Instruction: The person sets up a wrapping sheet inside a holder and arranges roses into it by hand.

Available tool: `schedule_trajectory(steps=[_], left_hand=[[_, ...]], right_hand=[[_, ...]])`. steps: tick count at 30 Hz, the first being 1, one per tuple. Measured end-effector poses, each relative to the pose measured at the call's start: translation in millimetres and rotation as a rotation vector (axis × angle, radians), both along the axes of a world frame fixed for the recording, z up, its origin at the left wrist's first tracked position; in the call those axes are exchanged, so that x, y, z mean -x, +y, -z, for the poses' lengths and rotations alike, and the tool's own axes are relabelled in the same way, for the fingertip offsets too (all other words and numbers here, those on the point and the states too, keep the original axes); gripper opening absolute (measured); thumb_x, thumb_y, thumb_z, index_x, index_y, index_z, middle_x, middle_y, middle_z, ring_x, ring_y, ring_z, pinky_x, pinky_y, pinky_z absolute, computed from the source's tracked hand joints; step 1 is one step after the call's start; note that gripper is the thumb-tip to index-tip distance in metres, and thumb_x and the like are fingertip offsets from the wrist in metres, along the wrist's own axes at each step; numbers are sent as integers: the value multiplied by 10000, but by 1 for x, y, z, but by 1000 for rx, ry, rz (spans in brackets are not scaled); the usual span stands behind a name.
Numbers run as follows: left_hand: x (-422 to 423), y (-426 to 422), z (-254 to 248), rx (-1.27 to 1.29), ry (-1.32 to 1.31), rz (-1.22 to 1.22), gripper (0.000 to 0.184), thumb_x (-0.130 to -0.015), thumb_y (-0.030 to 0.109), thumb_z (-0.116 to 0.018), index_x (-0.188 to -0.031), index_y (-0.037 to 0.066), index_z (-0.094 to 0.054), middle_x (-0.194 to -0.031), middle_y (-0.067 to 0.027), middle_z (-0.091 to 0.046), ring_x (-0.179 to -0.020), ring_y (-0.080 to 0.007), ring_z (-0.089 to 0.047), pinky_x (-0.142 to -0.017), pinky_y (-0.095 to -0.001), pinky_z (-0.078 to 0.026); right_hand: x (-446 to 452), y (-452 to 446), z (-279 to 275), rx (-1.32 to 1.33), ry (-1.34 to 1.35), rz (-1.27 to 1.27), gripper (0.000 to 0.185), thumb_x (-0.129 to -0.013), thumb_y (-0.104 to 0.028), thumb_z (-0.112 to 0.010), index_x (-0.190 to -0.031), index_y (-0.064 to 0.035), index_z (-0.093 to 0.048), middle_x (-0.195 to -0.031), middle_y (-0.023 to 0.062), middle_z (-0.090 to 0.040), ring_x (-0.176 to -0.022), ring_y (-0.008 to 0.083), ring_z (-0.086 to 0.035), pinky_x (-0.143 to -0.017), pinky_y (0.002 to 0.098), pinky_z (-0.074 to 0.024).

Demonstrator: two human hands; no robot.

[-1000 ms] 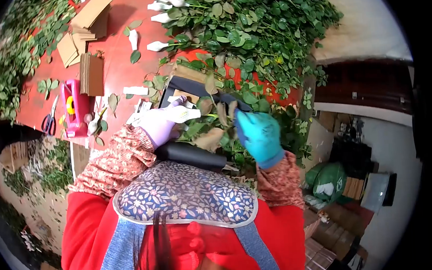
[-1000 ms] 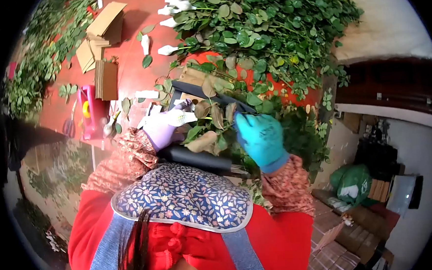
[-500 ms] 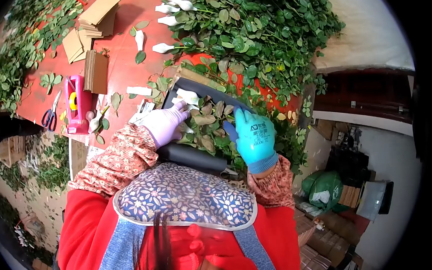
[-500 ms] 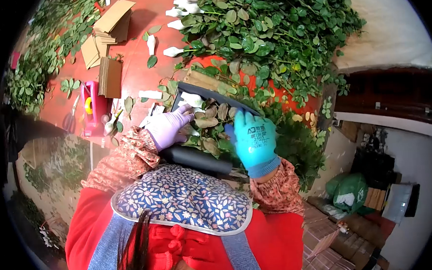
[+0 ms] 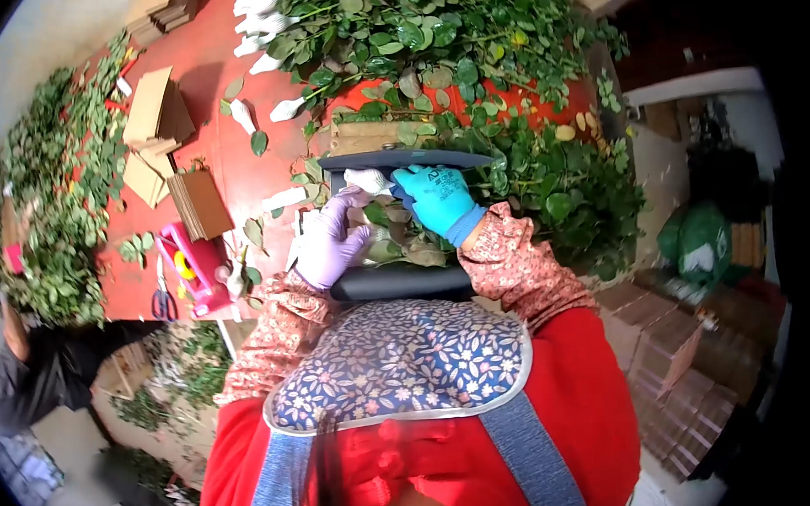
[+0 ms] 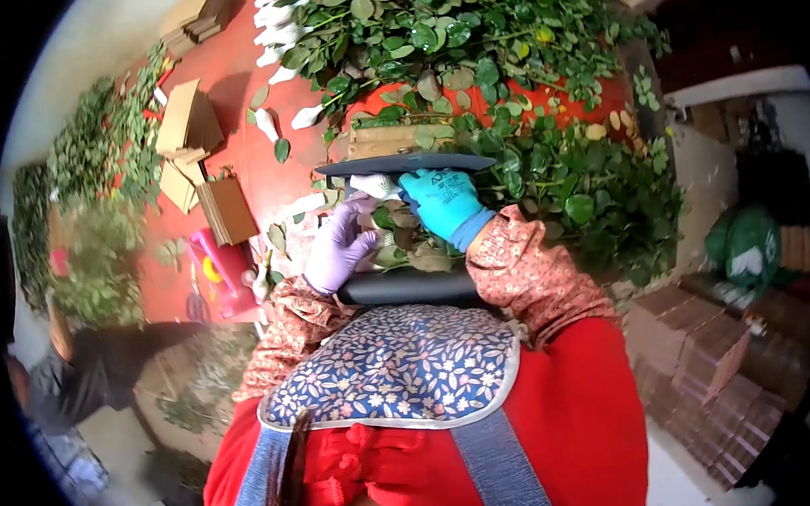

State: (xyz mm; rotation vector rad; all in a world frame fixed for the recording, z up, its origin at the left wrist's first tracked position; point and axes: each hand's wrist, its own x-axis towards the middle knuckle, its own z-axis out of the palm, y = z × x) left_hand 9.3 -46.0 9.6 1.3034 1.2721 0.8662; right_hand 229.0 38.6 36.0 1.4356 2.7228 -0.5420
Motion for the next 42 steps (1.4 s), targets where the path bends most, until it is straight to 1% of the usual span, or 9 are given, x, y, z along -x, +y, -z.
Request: schedule_trajectory(steps=[2, 7, 10, 13, 20, 26, 32, 36, 42], left_hand=[[-5, 6, -10, -115, -233, -116, 469, -841, 66, -733, -1259, 30, -521, -1223, -110, -625, -1081, -190, -629, -904, -303, -511], [1, 12, -48, -90, 213, -81, 731, -865, 98, -730, -1509, 96, -384, -995, -46, -680, -744, -139, -608, -656, -270, -499], [4, 19, -32, -186, 252, 77, 633, -929, 82, -665, -1504, 86, -401, -981, -53, -661, -758, -97, -598, -723, -254, -506], [-6, 24, -31, -346, 272, -62, 252, -970, 104, -621, -1207, 20, -645, -997, -89, -710, -888, -158, -670, -808, -306, -530], [-13, -4, -44, -254, 148, -277, 163, -989, 103, -594, -1076, -15, -667, -1021, -119, -721, -707, -119, -655, -603, -231, -486], [-5, -18, -44, -84, -89, -655, 172, -996, 199, -577, -941, 38, -604, -918, -52, -652, -670, -76, -543, -620, -221, -449], [51, -13, -8, 280, -811, -484, 152, -952, 177, -534, -1037, 61, -585, -1218, -133, -585, -1124, -249, -580, -946, -421, -524], [21, 9, 0, 375, -524, -355, 211, -982, 178, -577, -1147, 62, -638, -909, -20, -642, -705, -81, -513, -608, -212, -410], [-13, 20, 12, 186, -468, -401, 78, -949, 101, -662, -975, 27, -664, -945, -20, -671, -902, -115, -607, -868, -268, -479]], right_hand=[[-4, -10, 2, 60, 92, 87, 260, -853, -225, -640, -1097, -135, -628, -1008, 104, -669, -870, 325, -662, -711, 480, -513], [-7, -14, 7, -75, 138, 15, 359, -807, -188, -652, -1158, -128, -606, -1116, 102, -637, -906, 347, -648, -750, 491, -504], [-10, -17, 8, -92, 96, 17, 360, -791, -160, -646, -1148, -141, -607, -1131, 79, -631, -881, 336, -645, -741, 498, -498], [-9, -11, 12, -178, 55, -62, 283, -819, -186, -608, -1101, -162, -620, -1024, 76, -649, -840, 294, -668, -694, 465, -523], [-7, -10, 11, -124, 117, -41, 232, -845, -200, -581, -1064, -146, -637, -977, 75, -658, -844, 283, -668, -720, 464, -506], [-3, -7, 9, -134, 133, -21, 156, -868, -180, -552, -975, -137, -657, -836, 65, -666, -807, 290, -676, -696, 450, -513], [-6, -5, -1, -102, 110, -85, 188, -883, -159, -531, -1031, -123, -640, -949, 98, -682, -865, 299, -679, -752, 445, -520], [6, -6, -2, -69, -96, -76, 225, -892, -167, -520, -1094, -117, -608, -928, 94, -663, -780, 295, -684, -650, 466, -525], [8, -9, 18, -181, -130, -77, 240, -895, -171, -519, -1113, -107, -597, -892, 82, -648, -738, 271, -678, -554, 470, -499]])
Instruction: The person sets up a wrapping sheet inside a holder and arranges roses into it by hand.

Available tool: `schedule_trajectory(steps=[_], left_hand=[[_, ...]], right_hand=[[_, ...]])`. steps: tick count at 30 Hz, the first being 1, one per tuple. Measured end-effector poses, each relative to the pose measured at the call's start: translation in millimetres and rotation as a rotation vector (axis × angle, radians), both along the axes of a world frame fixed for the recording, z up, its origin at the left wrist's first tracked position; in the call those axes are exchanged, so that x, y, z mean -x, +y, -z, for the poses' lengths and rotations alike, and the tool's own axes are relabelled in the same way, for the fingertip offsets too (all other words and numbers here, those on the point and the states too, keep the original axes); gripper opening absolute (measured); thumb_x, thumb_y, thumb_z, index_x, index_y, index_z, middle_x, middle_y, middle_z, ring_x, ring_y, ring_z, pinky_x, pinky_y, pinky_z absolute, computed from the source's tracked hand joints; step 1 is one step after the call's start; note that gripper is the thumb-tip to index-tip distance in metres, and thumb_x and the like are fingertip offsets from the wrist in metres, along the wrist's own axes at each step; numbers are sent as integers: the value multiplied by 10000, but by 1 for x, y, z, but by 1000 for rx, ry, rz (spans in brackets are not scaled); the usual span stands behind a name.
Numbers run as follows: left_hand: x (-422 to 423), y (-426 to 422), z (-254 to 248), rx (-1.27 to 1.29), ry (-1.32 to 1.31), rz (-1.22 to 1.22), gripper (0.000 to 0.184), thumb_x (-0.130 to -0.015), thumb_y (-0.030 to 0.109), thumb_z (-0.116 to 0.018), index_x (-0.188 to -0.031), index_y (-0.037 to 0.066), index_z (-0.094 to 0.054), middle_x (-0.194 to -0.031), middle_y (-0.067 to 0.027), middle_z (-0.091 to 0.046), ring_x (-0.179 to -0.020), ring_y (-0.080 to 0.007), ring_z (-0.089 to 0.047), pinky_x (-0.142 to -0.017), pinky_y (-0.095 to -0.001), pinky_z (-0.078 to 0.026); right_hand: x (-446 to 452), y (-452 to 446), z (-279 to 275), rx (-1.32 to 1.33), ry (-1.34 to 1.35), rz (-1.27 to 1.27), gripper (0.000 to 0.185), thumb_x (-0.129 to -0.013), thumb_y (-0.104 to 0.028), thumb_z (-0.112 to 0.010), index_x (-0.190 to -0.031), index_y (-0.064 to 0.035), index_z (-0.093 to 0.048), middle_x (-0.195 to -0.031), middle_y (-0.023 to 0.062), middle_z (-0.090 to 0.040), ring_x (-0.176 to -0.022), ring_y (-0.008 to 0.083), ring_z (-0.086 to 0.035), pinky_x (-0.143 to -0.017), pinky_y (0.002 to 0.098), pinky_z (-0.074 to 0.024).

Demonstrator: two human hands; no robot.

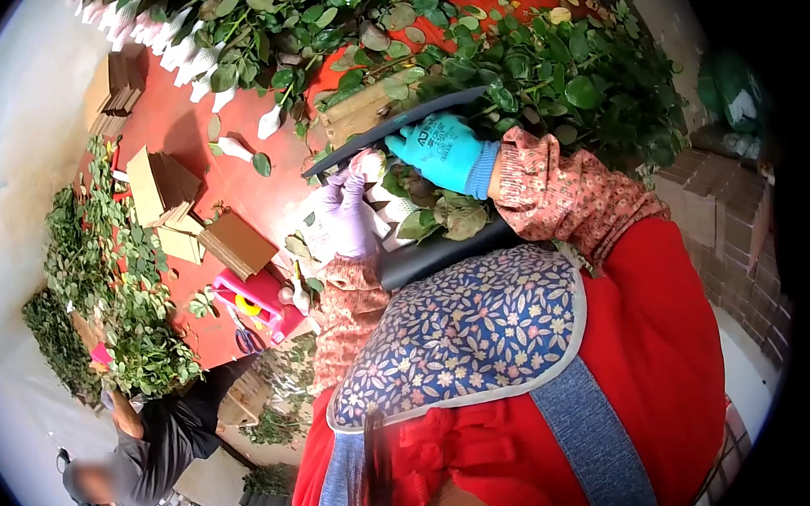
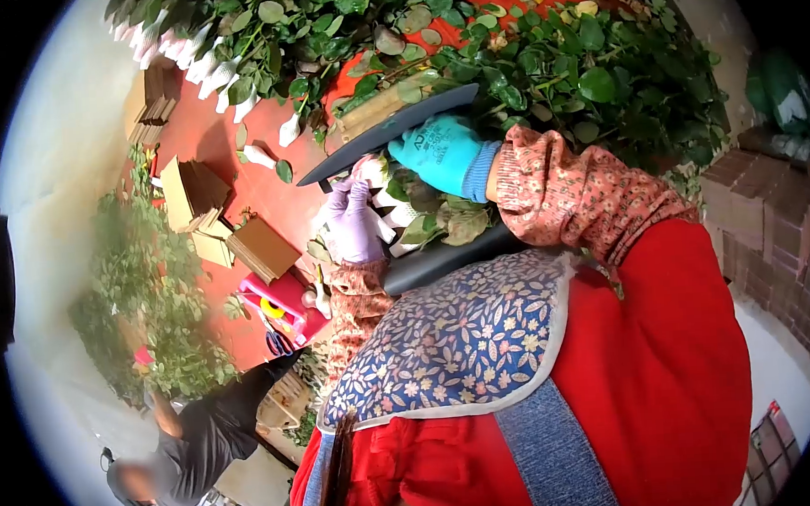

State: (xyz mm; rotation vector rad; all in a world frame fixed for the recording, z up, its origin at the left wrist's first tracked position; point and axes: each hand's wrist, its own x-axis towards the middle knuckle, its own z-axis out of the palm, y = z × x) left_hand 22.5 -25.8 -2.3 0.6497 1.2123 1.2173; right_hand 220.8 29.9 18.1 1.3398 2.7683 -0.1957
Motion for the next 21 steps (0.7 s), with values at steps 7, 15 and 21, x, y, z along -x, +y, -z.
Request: schedule_trajectory(steps=[7, 15, 21], left_hand=[[14, -13, -5, 160, 112, -285, 130, -996, 199, -576, -1026, 90, -639, -810, 5, -577, -730, -101, -535, -662, -231, -427], [87, -28, -39, 66, 194, -51, 114, -941, 155, -641, -956, 45, -616, -868, -57, -617, -763, -147, -604, -686, -287, -512], [36, 1, -44, -332, 884, 536, 281, -872, 154, -721, -1130, 59, -666, -848, -97, -638, -699, -243, -604, -641, -342, -489]], right_hand=[[1, 1, 2, 43, -160, -54, 300, -899, -174, -513, -1176, -83, -581, -928, 99, -649, -736, 278, -667, -557, 474, -498], [-39, 15, -17, 292, 545, -164, 373, -896, -267, -652, -1216, -91, -577, -1150, 124, -644, -967, 348, -652, -838, 429, -526], [-39, 4, -30, 204, 421, -278, 427, -896, -308, -656, -1258, -92, -587, -1395, 125, -519, -1030, 316, -629, -878, 435, -502]])
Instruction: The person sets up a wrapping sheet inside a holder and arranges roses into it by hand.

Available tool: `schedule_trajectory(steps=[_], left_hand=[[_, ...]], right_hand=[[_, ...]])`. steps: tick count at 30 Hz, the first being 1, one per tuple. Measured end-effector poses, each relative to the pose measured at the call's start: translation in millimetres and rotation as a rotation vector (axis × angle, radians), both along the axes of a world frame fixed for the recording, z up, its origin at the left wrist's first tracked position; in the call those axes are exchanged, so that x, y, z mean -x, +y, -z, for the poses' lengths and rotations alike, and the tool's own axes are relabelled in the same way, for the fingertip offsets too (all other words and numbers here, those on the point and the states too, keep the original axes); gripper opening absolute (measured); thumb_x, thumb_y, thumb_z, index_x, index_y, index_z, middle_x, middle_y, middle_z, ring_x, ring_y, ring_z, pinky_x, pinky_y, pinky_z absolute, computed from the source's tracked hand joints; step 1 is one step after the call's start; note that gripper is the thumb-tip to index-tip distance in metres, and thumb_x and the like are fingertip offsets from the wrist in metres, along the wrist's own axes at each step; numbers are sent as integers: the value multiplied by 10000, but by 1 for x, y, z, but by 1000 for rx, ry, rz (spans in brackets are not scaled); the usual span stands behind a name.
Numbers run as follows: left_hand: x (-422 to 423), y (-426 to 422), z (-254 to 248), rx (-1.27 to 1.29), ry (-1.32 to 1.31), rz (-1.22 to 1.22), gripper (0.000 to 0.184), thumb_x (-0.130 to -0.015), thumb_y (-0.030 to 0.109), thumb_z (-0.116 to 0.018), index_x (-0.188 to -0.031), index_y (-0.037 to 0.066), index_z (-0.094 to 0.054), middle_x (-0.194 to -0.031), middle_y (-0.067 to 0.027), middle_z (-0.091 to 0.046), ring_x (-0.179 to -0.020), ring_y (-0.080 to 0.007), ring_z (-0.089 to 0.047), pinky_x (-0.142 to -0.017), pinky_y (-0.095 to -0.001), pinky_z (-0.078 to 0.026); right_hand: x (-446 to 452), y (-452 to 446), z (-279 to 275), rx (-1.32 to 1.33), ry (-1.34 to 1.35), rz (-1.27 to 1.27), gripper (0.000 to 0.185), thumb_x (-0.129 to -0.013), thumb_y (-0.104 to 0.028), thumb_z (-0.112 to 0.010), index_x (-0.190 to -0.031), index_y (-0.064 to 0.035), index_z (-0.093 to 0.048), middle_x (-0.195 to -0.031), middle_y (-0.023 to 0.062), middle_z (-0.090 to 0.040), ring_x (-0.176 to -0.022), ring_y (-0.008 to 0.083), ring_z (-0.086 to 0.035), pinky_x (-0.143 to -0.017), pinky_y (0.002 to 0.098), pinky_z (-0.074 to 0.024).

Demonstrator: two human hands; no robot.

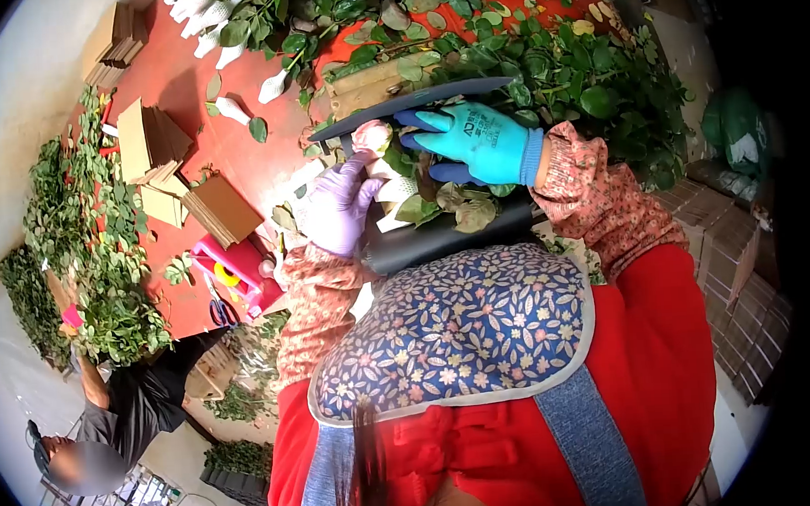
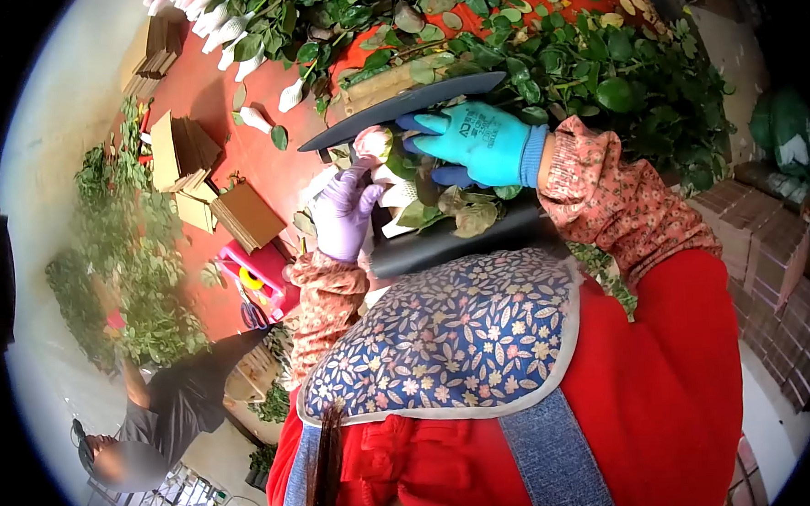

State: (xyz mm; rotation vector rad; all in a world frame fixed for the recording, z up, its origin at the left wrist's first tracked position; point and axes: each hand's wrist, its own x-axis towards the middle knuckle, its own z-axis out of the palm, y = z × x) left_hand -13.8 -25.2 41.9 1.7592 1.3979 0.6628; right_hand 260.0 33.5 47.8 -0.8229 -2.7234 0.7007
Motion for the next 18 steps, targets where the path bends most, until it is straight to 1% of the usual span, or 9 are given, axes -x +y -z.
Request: schedule_trajectory(steps=[2, 5, 6, 9, 10, 13, 16, 17, 18], left_hand=[[-4, 4, -2, -145, 271, 138, 285, -879, 210, -696, -1119, 60, -668, -842, -121, -630, -738, -293, -628, -642, -390, -499], [-5, 8, -9, -266, 512, 272, 246, -900, 228, -656, -1074, 55, -669, -857, -128, -639, -770, -298, -650, -651, -415, -512], [-6, 9, -9, -301, 521, 278, 217, -904, 241, -642, -1030, 67, -675, -817, -117, -629, -734, -299, -644, -638, -422, -513], [-3, 13, 2, -326, 569, 320, 194, -894, 208, -641, -1044, 90, -677, -739, -104, -604, -684, -312, -631, -598, -431, -504], [-3, 14, 5, -355, 588, 292, 131, -875, 162, -635, -979, 102, -688, -685, -99, -584, -625, -329, -607, -550, -436, -486], [21, 11, -2, -388, 457, 256, 55, -849, 128, -647, -885, 112, -686, -689, -108, -591, -625, -331, -606, -546, -435, -486], [73, -18, 27, -364, 256, -119, 72, -832, 104, -721, -811, 96, -653, -712, -117, -582, -638, -334, -576, -664, -396, -519], [91, -33, 28, -176, 268, -219, 105, -860, 86, -711, -794, 81, -630, -873, -126, -638, -750, -277, -610, -762, -356, -518], [103, -44, 32, -79, 3, -276, 117, -866, 82, -702, -787, 73, -616, -994, -128, -633, -850, -243, -607, -792, -341, -504]], right_hand=[[3, -7, 3, 29, -93, 28, 489, -831, -259, -715, -1284, -119, -597, -1483, 115, -440, -1177, 321, -557, -977, 481, -445], [7, -7, -5, 24, -240, 42, 476, -812, -244, -719, -1261, -130, -609, -1475, 108, -448, -1154, 317, -562, -964, 476, -450], [9, -8, -5, -92, -195, 61, 350, -795, -209, -670, -1124, -95, -635, -1446, 94, -484, -1091, 277, -585, -919, 436, -460], [18, -8, 10, -205, -332, 74, 303, -820, -162, -631, -1121, -136, -651, -1436, 79, -481, -1146, 284, -558, -938, 451, -448], [21, -7, 9, -182, -359, 73, 252, -819, -138, -601, -1064, -132, -656, -1400, 69, -506, -1145, 275, -558, -934, 447, -447], [27, -7, 16, -117, -318, 105, 256, -807, -127, -605, -1058, -134, -655, -1357, 66, -527, -1142, 272, -557, -926, 446, -448], [22, -11, 22, -96, -278, 112, 291, -773, -105, -627, -1062, -131, -654, -1338, 61, -530, -1147, 269, -554, -912, 445, -455], [21, -11, 21, -99, -266, 121, 307, -764, -101, -636, -1070, -131, -653, -1343, 61, -526, -1146, 269, -555, -906, 444, -458], [18, -9, 18, -153, -226, 103, 310, -803, -106, -618, -1113, -120, -639, -1286, 77, -551, -950, 291, -618, -807, 449, -494]])
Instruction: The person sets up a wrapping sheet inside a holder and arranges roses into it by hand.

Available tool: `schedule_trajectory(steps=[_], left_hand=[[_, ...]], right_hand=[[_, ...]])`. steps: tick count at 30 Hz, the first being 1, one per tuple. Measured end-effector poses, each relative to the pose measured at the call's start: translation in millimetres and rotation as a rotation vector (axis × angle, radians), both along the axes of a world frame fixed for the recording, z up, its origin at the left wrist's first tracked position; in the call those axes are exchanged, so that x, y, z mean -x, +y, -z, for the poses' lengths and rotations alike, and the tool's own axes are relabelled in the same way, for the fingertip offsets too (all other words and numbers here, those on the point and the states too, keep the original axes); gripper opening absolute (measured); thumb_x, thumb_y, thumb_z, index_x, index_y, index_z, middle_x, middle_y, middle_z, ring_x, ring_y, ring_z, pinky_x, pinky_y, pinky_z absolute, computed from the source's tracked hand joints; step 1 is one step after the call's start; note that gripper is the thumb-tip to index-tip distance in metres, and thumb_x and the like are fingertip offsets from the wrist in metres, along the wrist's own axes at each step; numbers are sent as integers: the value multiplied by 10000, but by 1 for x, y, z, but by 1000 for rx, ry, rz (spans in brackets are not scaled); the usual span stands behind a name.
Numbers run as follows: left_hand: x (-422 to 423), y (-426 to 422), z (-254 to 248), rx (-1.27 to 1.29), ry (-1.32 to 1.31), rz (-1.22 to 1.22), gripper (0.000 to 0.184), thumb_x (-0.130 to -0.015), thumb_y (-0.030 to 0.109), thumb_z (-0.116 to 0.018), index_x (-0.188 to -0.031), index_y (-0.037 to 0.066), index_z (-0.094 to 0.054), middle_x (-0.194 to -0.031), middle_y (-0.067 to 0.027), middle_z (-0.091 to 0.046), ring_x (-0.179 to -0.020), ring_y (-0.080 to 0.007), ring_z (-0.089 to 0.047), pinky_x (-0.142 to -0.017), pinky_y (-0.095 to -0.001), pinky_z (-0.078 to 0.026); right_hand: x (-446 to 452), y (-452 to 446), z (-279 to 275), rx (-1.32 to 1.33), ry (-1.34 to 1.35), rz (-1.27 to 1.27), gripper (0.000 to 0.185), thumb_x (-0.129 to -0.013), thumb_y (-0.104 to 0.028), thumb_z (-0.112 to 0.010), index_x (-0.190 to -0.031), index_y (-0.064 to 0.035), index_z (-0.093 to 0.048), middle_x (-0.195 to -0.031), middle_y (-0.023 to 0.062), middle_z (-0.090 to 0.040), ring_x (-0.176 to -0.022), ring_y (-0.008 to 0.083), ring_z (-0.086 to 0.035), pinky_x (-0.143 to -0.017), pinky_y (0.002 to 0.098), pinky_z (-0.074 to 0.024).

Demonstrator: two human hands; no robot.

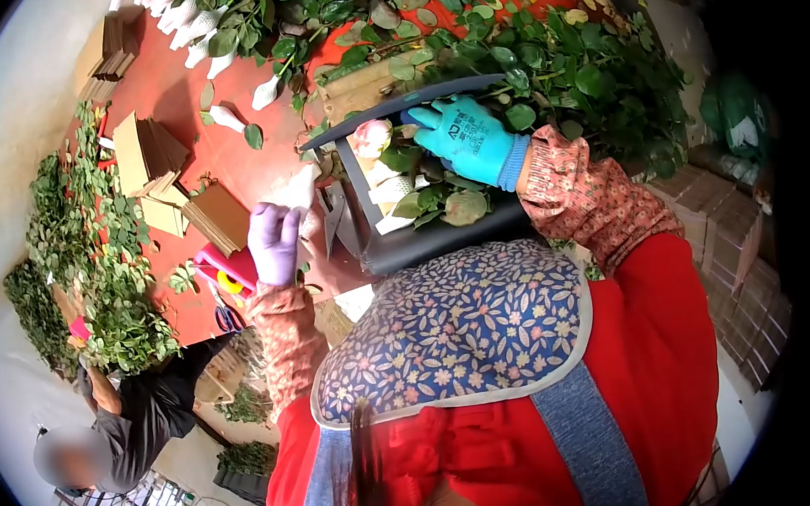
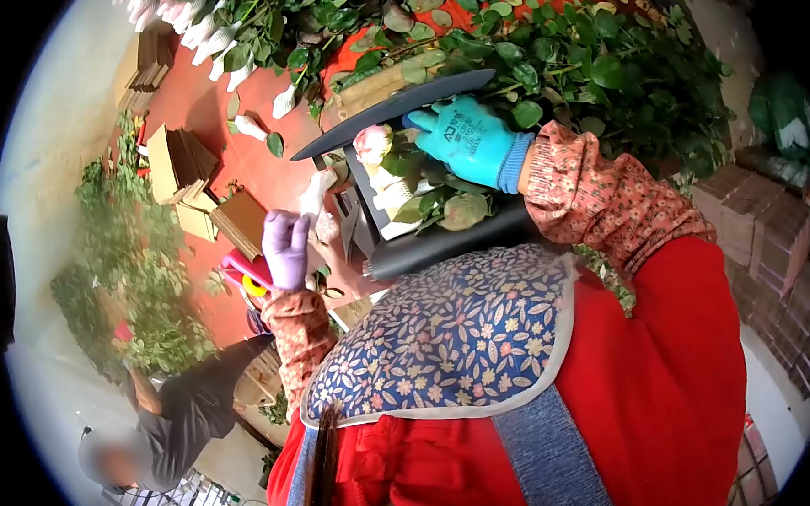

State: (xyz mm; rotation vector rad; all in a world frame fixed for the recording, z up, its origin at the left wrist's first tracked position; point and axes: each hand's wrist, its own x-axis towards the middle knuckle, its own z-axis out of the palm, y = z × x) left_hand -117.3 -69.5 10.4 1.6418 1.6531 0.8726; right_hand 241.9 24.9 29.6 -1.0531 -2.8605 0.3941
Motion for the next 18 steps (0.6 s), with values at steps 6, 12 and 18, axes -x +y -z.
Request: schedule_trajectory(steps=[6, 12, 18], left_hand=[[-31, -13, -40, 348, -542, 39, 179, -881, 89, -666, -753, 24, -559, -807, -82, -666, -709, -122, -585, -666, -264, -492], [-88, 18, -17, 421, -182, 185, 325, -867, 300, -769, -1015, 31, -662, -667, -59, -587, -601, -154, -573, -584, -317, -471], [-100, 19, -9, 252, -270, 196, 128, -938, 133, -674, -923, 7, -661, -717, -87, -628, -647, -151, -576, -634, -301, -484]], right_hand=[[-16, 20, -38, 264, 297, -80, 325, -841, -175, -675, -1153, -107, -613, -1336, 163, -556, -989, 361, -618, -829, 474, -503], [3, -8, -97, -31, -103, -38, 182, -873, -333, -624, -982, -187, -633, -974, 35, -632, -848, 241, -641, -755, 412, -474], [28, -14, -31, 224, -414, -108, 189, -876, -222, -572, -1015, -119, -649, -817, 73, -656, -743, 284, -677, -589, 464, -506]])
